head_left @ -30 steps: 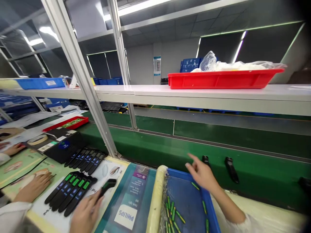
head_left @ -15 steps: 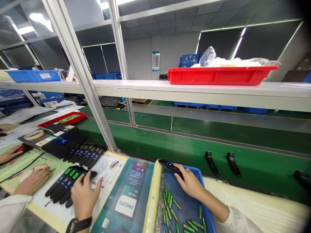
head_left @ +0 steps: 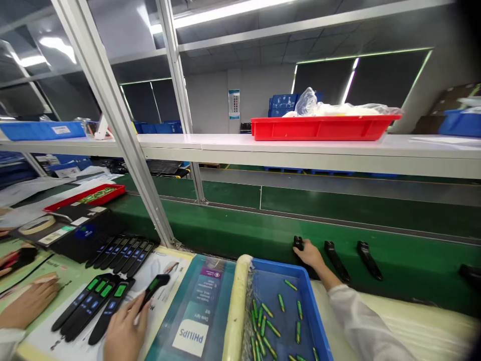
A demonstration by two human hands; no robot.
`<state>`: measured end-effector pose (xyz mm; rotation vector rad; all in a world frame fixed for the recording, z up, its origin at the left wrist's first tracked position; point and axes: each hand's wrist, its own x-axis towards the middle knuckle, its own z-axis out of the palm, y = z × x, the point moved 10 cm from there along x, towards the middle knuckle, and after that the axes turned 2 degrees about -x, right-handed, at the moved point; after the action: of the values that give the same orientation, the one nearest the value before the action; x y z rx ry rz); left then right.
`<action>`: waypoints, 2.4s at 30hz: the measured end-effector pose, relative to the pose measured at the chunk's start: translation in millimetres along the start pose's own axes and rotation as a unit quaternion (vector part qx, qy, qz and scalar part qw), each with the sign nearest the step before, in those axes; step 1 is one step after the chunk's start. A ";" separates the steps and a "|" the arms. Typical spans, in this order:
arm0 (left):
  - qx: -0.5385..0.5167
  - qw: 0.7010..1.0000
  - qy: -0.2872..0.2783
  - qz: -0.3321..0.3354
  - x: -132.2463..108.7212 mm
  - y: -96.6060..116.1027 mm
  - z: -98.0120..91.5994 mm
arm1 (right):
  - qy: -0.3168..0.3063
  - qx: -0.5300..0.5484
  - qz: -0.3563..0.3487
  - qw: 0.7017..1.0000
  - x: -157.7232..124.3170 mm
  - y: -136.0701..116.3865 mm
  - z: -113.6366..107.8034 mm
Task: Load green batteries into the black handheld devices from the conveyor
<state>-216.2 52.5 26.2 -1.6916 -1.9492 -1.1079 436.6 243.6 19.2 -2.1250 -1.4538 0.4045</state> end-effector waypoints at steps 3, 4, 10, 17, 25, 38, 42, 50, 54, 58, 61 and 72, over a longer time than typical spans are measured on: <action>-0.108 0.985 -0.001 0.134 -3.6 104.9 10.1 | -0.003 -0.019 -0.017 1.000 -28.5 -9.4 2.7; -0.141 0.974 -0.023 0.178 -6.3 143.3 14.9 | -0.015 -0.012 -0.049 0.999 -46.6 -22.3 4.6; -0.256 0.916 -0.128 0.281 -22.8 278.0 36.6 | -0.289 0.148 -0.445 0.835 -218.6 -161.6 27.3; -0.108 0.990 -0.068 0.060 5.4 133.9 54.1 | -0.001 0.139 -0.397 0.907 -189.3 -158.2 -3.7; 0.186 0.938 -0.066 -0.286 2.3 -40.9 14.3 | -0.060 0.087 -0.226 0.968 -113.8 -90.2 -0.6; 0.250 0.933 -0.080 -0.247 9.7 -120.9 -4.4 | -0.028 -0.029 -0.010 0.999 -8.8 -21.4 19.3; 0.166 0.977 -0.089 -0.099 20.8 -88.5 9.9 | -0.023 0.045 -0.137 0.989 -64.7 -73.3 3.4; -0.150 0.948 -0.118 0.254 -18.1 209.4 31.8 | -0.304 0.137 -0.430 0.839 -238.5 -200.5 61.4; -0.181 0.961 -0.092 0.189 -14.0 200.2 35.3 | -0.201 0.078 -0.450 0.866 -231.8 -191.1 43.2; -0.060 0.996 -0.057 0.022 17.9 72.3 33.5 | 0.050 0.118 -0.447 0.885 -202.7 -168.2 -12.0; 0.097 0.986 -0.042 -0.126 33.7 -33.1 13.5 | 0.000 0.057 -0.415 0.908 -183.2 -159.1 0.9; 0.179 0.935 -0.115 -0.282 23.4 -150.7 -18.8 | -0.009 0.002 -0.060 0.998 -19.9 -54.0 -14.8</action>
<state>-368.2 56.0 3.8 -1.1332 -2.6929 -0.6606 395.4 236.6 61.4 -2.0225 -1.5809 0.3815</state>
